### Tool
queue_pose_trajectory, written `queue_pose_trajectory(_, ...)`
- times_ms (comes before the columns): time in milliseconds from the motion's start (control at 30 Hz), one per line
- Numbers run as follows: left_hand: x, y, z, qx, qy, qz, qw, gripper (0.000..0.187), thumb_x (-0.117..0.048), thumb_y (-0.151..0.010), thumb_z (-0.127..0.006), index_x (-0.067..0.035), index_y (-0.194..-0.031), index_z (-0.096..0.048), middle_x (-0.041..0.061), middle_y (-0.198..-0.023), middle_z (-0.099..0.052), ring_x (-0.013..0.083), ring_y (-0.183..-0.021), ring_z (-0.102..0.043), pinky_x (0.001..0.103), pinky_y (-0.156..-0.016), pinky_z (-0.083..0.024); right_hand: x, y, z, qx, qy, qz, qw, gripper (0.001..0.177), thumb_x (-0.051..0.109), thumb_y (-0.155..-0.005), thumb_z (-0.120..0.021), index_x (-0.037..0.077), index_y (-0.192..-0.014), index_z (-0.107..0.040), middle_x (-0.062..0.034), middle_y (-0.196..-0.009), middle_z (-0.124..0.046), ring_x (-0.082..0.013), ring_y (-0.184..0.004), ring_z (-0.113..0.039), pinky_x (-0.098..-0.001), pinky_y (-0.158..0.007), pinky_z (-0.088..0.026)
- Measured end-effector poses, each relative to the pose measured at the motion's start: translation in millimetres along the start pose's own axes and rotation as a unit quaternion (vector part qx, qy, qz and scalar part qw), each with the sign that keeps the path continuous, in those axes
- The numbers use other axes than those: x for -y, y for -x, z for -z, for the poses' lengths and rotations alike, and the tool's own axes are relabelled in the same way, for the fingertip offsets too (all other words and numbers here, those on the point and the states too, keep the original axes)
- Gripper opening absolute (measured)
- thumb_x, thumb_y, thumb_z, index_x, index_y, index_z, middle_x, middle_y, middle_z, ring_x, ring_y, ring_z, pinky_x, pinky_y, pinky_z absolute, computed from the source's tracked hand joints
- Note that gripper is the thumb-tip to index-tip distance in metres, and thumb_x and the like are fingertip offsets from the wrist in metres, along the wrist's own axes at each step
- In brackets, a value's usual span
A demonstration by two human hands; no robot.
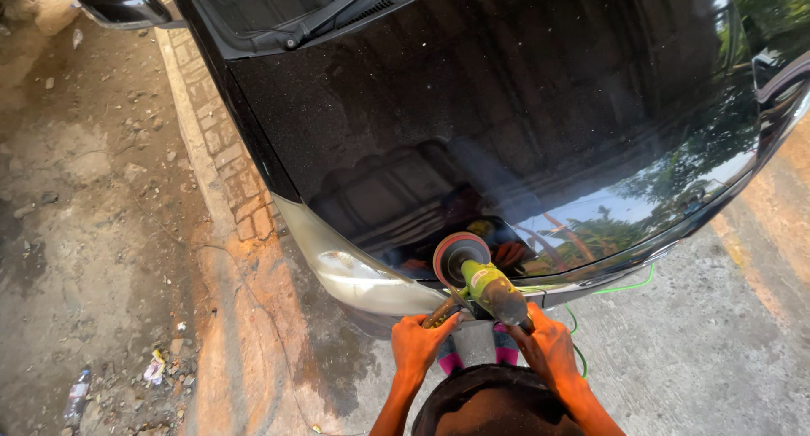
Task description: The person applies polish from a metal container onto the hood of a black car and then operates a power polisher tool to buff the surface.
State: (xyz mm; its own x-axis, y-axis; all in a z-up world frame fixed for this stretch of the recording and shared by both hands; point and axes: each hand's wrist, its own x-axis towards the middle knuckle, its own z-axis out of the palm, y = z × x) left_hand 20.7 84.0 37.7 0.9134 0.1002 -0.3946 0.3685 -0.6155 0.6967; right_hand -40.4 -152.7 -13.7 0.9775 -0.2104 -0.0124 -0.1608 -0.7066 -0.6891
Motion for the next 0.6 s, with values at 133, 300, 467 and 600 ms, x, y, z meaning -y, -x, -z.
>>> queue_pose_trajectory(133, 3.1, 8.6, -16.3, 0.013, -0.014, -0.008, 1.000, 0.062, -0.064, -0.066, -0.083, -0.002, -0.070, -0.076, 0.012, -0.049, -0.063, 0.0241, -0.046, -0.065, 0.041, -0.051, -0.049, -5.1, 17.7, 9.5, -0.018, 0.009, -0.021, 1.000, 0.035, 0.036, -0.085, -0.075, 0.007, -0.103, -0.066, -0.0224, -0.067, -0.068, -0.0464, -0.066, -0.067, -0.0513, -0.056, -0.051)
queue_pose_trajectory(300, -14.5, -0.4, -31.5, 0.040, -0.021, -0.027, 0.999, 0.067, -0.068, -0.065, -0.084, -0.001, -0.067, -0.076, 0.012, -0.050, -0.062, 0.0264, -0.048, -0.063, 0.043, -0.054, -0.049, -4.8, 13.8, 32.2, -0.051, 0.005, -0.051, 0.997, 0.037, 0.035, -0.086, -0.073, 0.007, -0.111, -0.068, -0.0236, -0.065, -0.066, -0.0466, -0.061, -0.065, -0.0493, -0.051, -0.049)
queue_pose_trajectory(467, -31.7, -6.0, -21.8, 0.056, -0.011, -0.011, 0.998, 0.069, -0.069, -0.065, -0.082, -0.001, -0.063, -0.074, 0.010, -0.050, -0.063, 0.0238, -0.049, -0.065, 0.041, -0.054, -0.051, 2.0, -6.2, 41.3, -0.045, 0.035, -0.022, 0.998, 0.038, 0.036, -0.087, -0.073, 0.009, -0.113, -0.068, -0.0203, -0.058, -0.064, -0.0426, -0.052, -0.064, -0.0474, -0.047, -0.047)
queue_pose_trajectory(600, -42.1, -4.6, -19.9, 0.051, 0.000, -0.012, 0.999, 0.066, -0.067, -0.064, -0.084, -0.002, -0.065, -0.075, 0.009, -0.051, -0.064, 0.0221, -0.049, -0.065, 0.041, -0.053, -0.051, 0.5, -5.6, 45.6, -0.038, 0.035, -0.041, 0.998, 0.037, 0.037, -0.087, -0.074, 0.011, -0.113, -0.068, -0.0183, -0.056, -0.063, -0.0401, -0.049, -0.063, -0.0456, -0.047, -0.046)
